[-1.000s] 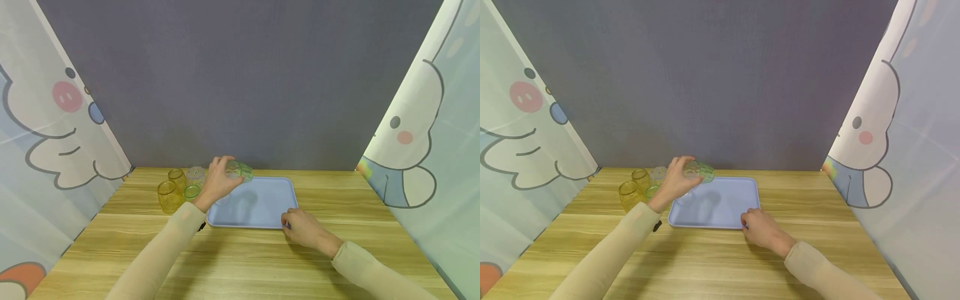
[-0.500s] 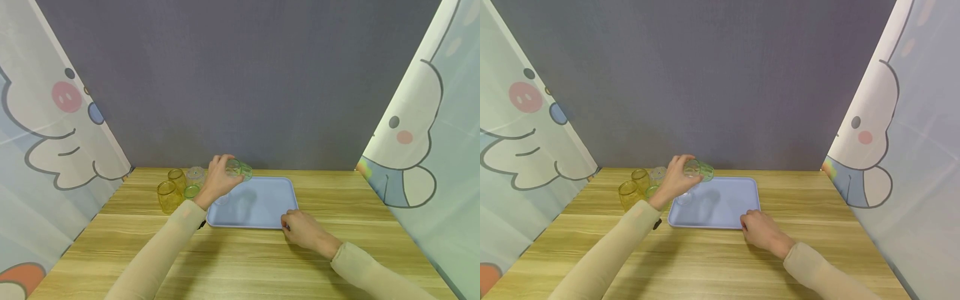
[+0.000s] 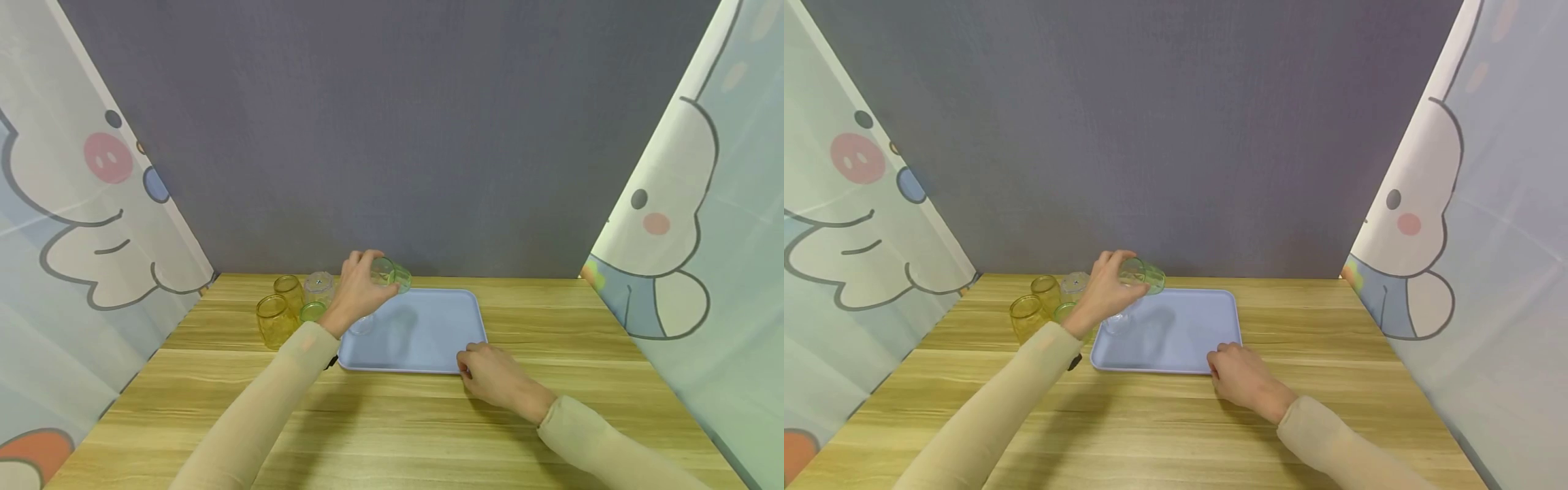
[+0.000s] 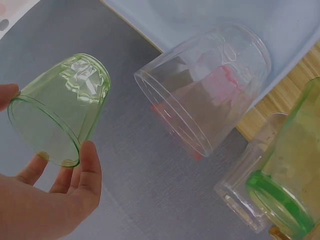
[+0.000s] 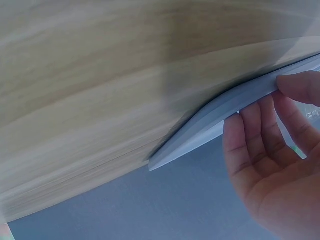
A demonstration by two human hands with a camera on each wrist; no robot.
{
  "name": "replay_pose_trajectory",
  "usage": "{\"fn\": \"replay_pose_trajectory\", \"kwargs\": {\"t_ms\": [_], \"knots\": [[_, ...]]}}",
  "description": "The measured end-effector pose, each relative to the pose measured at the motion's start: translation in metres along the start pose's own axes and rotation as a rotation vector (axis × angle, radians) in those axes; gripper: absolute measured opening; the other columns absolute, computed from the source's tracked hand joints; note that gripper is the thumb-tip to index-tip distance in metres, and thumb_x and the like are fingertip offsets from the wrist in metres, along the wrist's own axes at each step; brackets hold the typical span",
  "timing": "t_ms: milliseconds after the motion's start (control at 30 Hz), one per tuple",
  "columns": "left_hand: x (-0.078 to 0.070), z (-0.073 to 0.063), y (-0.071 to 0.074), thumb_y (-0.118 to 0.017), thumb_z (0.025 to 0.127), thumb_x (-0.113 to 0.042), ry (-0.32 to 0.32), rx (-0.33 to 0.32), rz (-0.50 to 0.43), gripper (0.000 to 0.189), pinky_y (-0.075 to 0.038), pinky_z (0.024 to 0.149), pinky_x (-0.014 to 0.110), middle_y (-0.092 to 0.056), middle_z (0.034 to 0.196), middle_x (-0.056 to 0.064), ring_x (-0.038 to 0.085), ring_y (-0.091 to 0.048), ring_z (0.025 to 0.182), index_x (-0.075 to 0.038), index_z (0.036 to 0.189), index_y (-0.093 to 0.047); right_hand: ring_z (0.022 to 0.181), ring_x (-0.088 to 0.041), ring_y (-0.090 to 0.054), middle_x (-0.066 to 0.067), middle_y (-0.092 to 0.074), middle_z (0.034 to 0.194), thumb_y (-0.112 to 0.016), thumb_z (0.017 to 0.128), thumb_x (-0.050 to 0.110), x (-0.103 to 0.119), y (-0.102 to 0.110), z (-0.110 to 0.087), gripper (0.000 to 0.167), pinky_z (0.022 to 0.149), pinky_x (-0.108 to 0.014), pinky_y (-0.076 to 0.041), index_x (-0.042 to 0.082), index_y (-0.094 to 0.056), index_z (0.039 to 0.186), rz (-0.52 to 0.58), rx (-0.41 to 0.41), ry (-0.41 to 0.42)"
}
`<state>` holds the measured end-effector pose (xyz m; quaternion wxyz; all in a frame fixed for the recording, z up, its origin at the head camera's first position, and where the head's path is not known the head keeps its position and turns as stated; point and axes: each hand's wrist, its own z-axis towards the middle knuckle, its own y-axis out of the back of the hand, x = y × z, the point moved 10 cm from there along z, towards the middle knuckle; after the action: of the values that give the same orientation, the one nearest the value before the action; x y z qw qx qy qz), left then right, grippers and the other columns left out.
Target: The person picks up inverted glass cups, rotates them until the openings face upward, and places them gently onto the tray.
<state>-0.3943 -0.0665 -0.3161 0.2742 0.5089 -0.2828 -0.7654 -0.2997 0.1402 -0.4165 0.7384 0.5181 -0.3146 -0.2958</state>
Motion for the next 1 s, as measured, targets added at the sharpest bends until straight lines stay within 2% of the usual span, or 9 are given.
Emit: {"fn": "replay_pose_trajectory", "kwargs": {"t_ms": [333,1000], "knots": [[-0.002,0.004,-0.007,-0.072,0.085,-0.038,0.018,0.043,0.034,0.067,-0.044,0.088,0.047,-0.043,0.135,0.015,0.032,-0.042,0.117,-0.012,0.143,-0.051,0.063,-0.008,-0.046,0.01,-0.047,0.069,-0.073,0.075,0.0,0.0,-0.003,0.002,0.027,0.052,-0.025,-0.039,0.019,-0.054,0.07,-0.03,0.009,0.0],[-0.005,0.015,-0.009,-0.074,0.081,-0.031,-0.017,0.028,0.122,0.067,-0.046,0.091,0.047,-0.045,0.133,0.016,0.033,-0.043,0.116,-0.008,0.141,-0.053,0.062,-0.008,-0.044,0.01,-0.047,0.068,-0.073,0.075,0.001,0.001,-0.004,0.005,0.027,0.055,-0.027,-0.04,0.019,-0.054,0.07,-0.044,0.011,0.027]]}}
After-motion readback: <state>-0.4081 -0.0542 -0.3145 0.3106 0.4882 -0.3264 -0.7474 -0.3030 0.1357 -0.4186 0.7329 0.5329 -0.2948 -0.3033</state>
